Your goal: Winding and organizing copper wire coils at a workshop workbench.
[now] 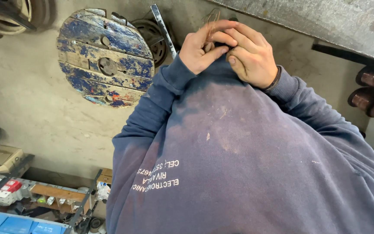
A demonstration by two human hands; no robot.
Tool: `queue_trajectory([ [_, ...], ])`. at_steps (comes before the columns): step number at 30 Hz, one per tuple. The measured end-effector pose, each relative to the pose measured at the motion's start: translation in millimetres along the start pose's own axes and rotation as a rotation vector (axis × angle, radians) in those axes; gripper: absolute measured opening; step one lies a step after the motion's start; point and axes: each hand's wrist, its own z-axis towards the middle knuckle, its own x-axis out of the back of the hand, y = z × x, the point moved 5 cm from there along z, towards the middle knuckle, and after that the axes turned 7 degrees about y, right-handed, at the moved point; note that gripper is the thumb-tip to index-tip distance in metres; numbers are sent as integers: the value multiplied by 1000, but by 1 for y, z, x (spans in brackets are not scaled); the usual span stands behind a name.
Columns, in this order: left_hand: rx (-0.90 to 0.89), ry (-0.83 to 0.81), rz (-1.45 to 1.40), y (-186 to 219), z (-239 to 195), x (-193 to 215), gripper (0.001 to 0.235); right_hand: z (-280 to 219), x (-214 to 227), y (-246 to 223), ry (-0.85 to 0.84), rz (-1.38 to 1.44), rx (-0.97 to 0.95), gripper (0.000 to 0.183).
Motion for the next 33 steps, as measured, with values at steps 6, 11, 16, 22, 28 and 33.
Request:
queue_trajectory([
  [6,-261,-128,163,20,12,12,55,1,-2,2,-21,20,-9,15],
  [11,-614,-230,459,51,12,17,55,0,-3,4,-38,11,-17,13],
  [16,-741,-240,608,60,14,17,49,3,-4,6,-46,19,-32,12],
  [22,-865,-282,669,52,17,17,55,2,-9,8,-54,76,-37,29],
  [28,-898,-253,709,46,19,18,43,3,-8,9,-37,98,-70,19],
  [33,-806,-253,736,53,19,23,32,5,-8,8,-55,70,-48,11],
])
